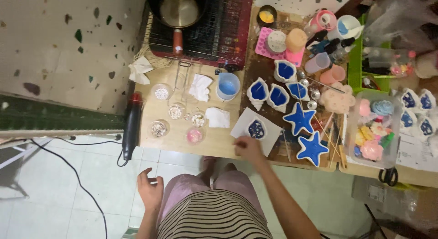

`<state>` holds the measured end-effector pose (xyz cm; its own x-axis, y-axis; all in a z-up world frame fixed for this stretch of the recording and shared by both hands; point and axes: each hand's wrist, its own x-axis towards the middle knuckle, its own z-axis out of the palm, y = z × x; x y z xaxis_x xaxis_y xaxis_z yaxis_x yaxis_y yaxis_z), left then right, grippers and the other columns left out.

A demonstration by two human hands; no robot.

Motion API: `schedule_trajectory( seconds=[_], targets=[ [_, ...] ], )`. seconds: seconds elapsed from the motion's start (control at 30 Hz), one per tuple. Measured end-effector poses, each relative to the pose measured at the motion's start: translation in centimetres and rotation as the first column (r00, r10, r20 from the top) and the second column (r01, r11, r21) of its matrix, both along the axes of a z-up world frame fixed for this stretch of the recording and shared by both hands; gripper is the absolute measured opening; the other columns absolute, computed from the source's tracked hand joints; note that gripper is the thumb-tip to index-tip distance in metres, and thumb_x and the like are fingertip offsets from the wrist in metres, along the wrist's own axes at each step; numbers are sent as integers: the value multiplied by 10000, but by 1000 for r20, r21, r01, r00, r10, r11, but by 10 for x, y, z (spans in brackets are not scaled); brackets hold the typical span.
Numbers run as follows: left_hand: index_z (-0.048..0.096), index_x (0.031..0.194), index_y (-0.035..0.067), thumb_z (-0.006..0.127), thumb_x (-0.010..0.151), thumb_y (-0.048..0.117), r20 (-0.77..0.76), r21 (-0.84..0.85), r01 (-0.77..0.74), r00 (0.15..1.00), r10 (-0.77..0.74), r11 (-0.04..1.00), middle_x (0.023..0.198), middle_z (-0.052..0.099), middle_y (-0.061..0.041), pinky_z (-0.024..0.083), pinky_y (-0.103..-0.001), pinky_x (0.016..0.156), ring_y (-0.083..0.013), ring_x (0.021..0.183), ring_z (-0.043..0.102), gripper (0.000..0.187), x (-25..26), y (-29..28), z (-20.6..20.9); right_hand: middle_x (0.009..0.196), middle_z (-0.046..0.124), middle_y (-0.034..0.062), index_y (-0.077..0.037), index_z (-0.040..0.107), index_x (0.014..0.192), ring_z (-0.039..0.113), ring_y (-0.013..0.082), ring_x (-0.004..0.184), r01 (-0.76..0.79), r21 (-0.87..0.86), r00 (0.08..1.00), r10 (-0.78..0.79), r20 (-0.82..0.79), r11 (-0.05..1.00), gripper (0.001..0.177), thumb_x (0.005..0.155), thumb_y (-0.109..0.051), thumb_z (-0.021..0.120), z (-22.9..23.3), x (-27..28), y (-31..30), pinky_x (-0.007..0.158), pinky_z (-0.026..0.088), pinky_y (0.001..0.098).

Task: Decorating small wax crafts by placing beads and glitter into molds and using a heat gun.

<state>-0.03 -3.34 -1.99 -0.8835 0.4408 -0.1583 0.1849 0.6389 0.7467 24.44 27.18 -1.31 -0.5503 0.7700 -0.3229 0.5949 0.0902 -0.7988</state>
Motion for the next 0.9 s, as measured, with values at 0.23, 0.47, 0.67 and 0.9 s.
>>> schedule_trajectory(
  seconds=[0.23,0.47,0.67,0.9],
  targets=[
    [607,1204,-35,656,813,-5,51,21,-15,999,14,1000,1220,583,-183,620,-340,638,-248,816,695,395,8,11,9,865,784,57,-73,781,975,700,154,709,14,2,993,-14,-120,1000,177,798,-82,777,-53,-106,-51,690,566,293],
    [603,1193,-45,656,814,-5,54,1,-14,998,14,1000,1228,578,-180,620,-340,638,-251,810,693,385,8,-6,0,912,776,84,-51,765,1008,727,173,774,-10,50,974,21,-225,999,195,816,-67,742,-46,-109,-55,713,567,309],
    [616,1180,-40,665,822,2,13,-11,5,1000,-5,1000,1179,590,-188,619,-337,625,-254,796,696,363,5,-5,2,957,719,90,-66,709,1051,689,220,832,426,277,904,-408,-126,861,254,816,-136,777,4,-40,-49,739,564,346],
    [617,1172,-44,668,826,5,5,-2,48,999,-48,999,1179,596,-191,608,-341,613,-260,784,703,353,2,1,3,1385,486,230,-24,663,1143,405,432,1336,344,601,896,-443,20,722,471,783,-275,835,20,24,-7,1088,325,588]
  ],
)
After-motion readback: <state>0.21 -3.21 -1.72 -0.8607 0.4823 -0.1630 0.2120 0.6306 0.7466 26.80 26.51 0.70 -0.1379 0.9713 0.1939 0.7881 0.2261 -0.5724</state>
